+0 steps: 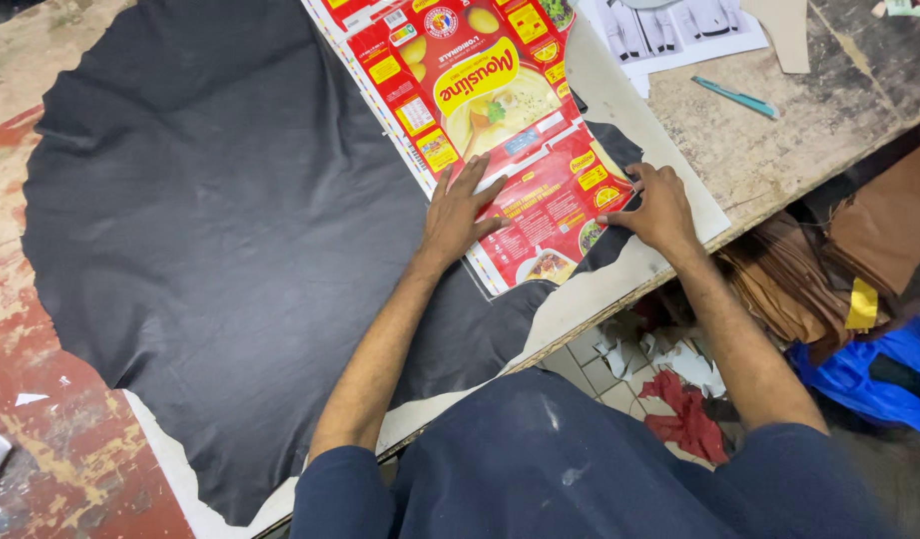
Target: The person places a printed paper pattern on a dark fabric, traces its outline with chalk, measures sections with a tape measure, and cuts the fabric along the marked lines using a rotary cutter. The cut fabric piece is set aside on the table.
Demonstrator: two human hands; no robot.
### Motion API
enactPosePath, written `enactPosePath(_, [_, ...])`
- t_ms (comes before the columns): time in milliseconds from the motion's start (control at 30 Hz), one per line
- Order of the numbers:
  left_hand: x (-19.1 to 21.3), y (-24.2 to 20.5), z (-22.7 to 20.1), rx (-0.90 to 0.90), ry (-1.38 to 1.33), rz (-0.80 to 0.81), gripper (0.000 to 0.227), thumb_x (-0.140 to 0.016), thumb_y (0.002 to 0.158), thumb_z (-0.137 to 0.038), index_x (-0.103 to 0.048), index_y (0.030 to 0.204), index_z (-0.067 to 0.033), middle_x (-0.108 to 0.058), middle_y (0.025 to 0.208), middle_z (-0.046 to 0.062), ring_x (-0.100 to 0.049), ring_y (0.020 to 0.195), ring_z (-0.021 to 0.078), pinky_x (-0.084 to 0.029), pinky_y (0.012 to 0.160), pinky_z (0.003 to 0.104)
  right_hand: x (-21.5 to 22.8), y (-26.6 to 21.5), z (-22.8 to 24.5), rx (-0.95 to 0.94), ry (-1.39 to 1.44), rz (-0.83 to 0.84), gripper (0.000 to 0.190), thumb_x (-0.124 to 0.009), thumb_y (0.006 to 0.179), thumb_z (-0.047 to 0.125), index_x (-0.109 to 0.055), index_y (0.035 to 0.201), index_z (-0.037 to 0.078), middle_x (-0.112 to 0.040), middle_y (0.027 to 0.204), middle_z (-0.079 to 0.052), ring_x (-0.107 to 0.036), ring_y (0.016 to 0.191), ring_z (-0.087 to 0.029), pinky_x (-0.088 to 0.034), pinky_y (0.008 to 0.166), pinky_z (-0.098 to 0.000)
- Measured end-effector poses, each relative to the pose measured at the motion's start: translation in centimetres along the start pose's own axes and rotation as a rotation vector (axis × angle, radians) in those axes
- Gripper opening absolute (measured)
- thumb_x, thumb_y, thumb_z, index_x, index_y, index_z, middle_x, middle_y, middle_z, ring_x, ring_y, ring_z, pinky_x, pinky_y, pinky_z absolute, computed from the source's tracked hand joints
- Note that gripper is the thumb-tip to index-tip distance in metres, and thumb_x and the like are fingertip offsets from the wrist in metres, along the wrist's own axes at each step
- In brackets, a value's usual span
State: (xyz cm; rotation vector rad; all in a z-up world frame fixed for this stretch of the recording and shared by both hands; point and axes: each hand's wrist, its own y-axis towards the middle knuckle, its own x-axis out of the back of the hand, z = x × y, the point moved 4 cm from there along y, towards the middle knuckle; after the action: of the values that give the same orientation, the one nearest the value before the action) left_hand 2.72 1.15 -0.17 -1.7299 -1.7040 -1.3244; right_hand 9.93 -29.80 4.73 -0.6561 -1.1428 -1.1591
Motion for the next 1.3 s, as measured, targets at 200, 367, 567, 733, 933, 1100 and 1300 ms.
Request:
enactPosePath(200, [-1.2, -0.3, 0.7, -0.009, 0.039, -0.066, 0.086, -0.073, 0.088, -0.054, -0.042, 0.156, -0.0118, -0.032, 0.166, 0.014, -0.028, 0.154, 0.0284, -0.018, 0.126, 0.054, -1.6, 1.1, -0.5, -0.268, 1.21, 0.156, 0.053, -0.085, 0.085, 0.011, -0.066, 0.132, -0.006, -0.073, 0.122, -0.017, -0.071, 0.103, -0.021, -0.059, 0.09, -0.032])
enactPosePath(367, [-2.7, -0.1, 1.6, 0.068, -0.041, -0.155, 0.086, -0.065, 0.097, -0.046, -0.024, 0.161, -0.0061, -0.034, 0.168, 0.015, -0.029, 0.157, 0.0278, -0.018, 0.128, 0.051, -4.1, -1.8, 5.5, -0.181, 1.245, 0.091, 0.055, -0.073, 0.093, 0.0, -0.05, 0.142, 0.0, -0.074, 0.12, -0.009, -0.073, 0.107, -0.022, -0.061, 0.093, -0.0357])
enactPosePath(567, [4.6, 2.7, -0.5, 0.309, -1.151, -0.26, 0.089, -0.048, 0.104, -0.054, -0.005, 0.167, -0.008, -0.032, 0.169, 0.022, -0.036, 0.153, 0.0328, -0.029, 0.126, 0.053, 3.3, -4.8, 15.8, 0.191, 0.313, -0.07, 0.065, -0.059, 0.103, -0.002, -0.035, 0.161, 0.01, -0.07, 0.116, -0.027, -0.072, 0.1, -0.045, -0.059, 0.083, -0.0476])
enactPosePath(733, [18.8, -3.4, -6.4, 0.165, -1.264, -0.342, 0.104, -0.054, 0.099, -0.067, -0.003, 0.169, -0.0077, -0.03, 0.17, 0.022, -0.04, 0.154, 0.0369, -0.04, 0.121, 0.045, 7.6, -9.4, 24.9, 0.6, 0.006, -0.25, 0.065, -0.056, 0.099, -0.007, -0.043, 0.158, 0.016, -0.057, 0.148, -0.033, -0.075, 0.098, -0.038, -0.064, 0.076, -0.0439])
enactPosePath(933, [24.9, -15.0, -8.0, 0.394, -0.763, -0.641, 0.078, -0.067, 0.096, 0.008, -0.024, 0.161, 0.0047, -0.068, 0.138, 0.023, -0.068, 0.126, 0.0239, -0.055, 0.106, 0.03, 1.4, -15.3, 31.1, 0.982, -0.014, -0.201, 0.054, -0.056, 0.103, 0.012, -0.048, 0.154, 0.025, -0.058, 0.146, -0.022, -0.07, 0.121, -0.039, -0.06, 0.101, -0.0452])
enactPosePath(1100, [20.0, -21.8, -0.2, 0.769, -0.769, -0.864, 0.048, -0.067, 0.091, 0.011, -0.053, 0.137, 0.0127, -0.072, 0.12, 0.023, -0.073, 0.109, 0.0216, -0.058, 0.096, 0.029, -6.9, -17.1, 31.7, 1.056, -0.04, 0.009, 0.052, -0.06, 0.098, 0.015, -0.051, 0.15, 0.01, -0.059, 0.147, -0.017, -0.062, 0.13, -0.036, -0.054, 0.105, -0.0457])
enactPosePath(1300, [15.0, -24.5, 7.3, 0.641, -0.423, -0.808, 0.059, -0.068, 0.088, 0.015, -0.046, 0.143, 0.0177, -0.065, 0.133, 0.029, -0.067, 0.121, 0.0292, -0.053, 0.103, 0.035, -12.2, -20.0, 28.9, 0.961, 0.071, 0.332, 0.068, -0.068, 0.092, 0.038, -0.049, 0.145, 0.001, -0.048, 0.151, -0.024, -0.045, 0.141, -0.038, -0.039, 0.115, -0.0507])
